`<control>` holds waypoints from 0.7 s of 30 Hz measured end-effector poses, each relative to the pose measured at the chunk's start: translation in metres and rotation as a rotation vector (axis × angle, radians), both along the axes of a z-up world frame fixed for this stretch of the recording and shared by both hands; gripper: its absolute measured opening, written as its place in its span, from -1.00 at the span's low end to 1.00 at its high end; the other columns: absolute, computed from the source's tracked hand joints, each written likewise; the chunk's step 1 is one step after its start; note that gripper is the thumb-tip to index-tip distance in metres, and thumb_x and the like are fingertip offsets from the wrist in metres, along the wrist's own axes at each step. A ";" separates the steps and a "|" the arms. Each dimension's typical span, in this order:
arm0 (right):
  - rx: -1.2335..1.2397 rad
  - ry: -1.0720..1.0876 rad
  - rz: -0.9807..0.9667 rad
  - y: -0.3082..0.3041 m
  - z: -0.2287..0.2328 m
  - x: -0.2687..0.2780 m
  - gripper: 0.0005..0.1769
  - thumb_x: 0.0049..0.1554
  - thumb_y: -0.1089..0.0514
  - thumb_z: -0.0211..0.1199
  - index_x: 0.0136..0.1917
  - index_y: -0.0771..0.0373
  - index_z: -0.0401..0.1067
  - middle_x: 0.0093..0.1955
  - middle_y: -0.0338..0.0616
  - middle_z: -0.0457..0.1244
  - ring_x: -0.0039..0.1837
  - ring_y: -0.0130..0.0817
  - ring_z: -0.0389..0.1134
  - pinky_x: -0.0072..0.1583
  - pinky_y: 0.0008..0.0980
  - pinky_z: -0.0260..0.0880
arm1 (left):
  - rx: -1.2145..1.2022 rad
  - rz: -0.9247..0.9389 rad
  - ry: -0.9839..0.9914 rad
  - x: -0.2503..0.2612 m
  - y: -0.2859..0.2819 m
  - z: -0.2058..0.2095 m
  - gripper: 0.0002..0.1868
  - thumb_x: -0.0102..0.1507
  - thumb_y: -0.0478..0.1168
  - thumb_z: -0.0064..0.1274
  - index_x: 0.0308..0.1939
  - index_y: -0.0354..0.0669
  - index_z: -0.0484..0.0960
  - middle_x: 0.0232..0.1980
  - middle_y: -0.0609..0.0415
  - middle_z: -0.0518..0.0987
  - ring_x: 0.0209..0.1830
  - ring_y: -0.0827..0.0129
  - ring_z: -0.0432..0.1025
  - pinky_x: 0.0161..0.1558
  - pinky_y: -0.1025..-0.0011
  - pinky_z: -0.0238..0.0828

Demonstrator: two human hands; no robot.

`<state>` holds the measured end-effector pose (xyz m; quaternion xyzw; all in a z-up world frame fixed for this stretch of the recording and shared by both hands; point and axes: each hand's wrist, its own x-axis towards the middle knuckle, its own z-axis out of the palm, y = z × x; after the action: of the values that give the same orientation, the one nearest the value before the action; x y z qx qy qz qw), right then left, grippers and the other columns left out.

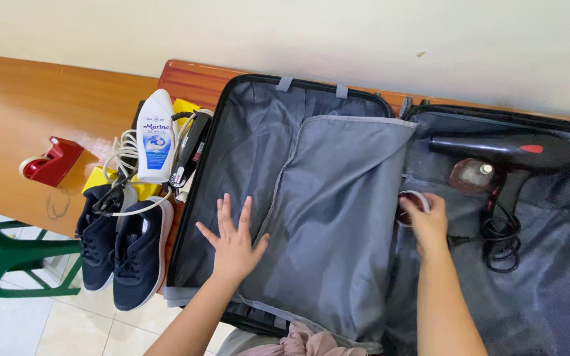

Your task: The person unpacks a suitcase placed on a wooden table, removing folded clothes, shoes, and personal care items one by one. Clothes are placed into a green laundry basket, while shoes and toiletries are set on the table. The suitcase is then closed.

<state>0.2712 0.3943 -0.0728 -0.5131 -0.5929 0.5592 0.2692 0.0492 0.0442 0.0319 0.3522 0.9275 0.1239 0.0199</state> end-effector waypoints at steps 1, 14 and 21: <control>-0.208 0.232 -0.051 -0.004 0.011 0.002 -0.66 0.15 0.14 0.40 0.16 0.29 0.47 0.00 -0.07 0.38 0.01 -0.16 0.43 0.00 -0.17 0.48 | 0.022 -0.002 -0.023 0.000 -0.001 0.001 0.08 0.11 0.13 0.23 0.57 0.16 -0.06 0.62 -0.28 -0.23 0.64 -0.18 -0.31 0.29 -0.63 -0.59; -0.029 0.435 0.543 -0.202 0.160 -0.052 -0.13 0.18 0.06 0.31 0.63 0.13 -0.02 0.58 -0.06 0.05 0.53 -0.26 0.15 0.37 -0.28 0.29 | 1.037 0.112 -1.609 -0.006 0.012 0.032 -0.21 0.25 -0.07 0.07 0.51 0.23 0.04 0.41 -0.09 0.35 0.27 -0.04 0.40 0.07 0.09 0.40; 0.211 0.017 0.501 -0.235 0.124 -0.059 -0.24 0.12 0.08 0.35 0.55 0.04 0.19 0.50 -0.08 0.14 0.44 -0.24 0.23 0.29 -0.26 0.33 | 1.163 0.302 -1.225 -0.088 -0.073 0.045 -0.42 0.29 -0.30 -0.01 0.40 0.09 0.27 0.23 0.10 0.42 0.02 0.27 0.49 -0.21 0.21 0.54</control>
<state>0.2121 0.1596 0.0512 -0.3148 -0.7540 0.5479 0.1795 -0.0391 -0.0293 0.0765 0.0503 0.5793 0.7493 0.3167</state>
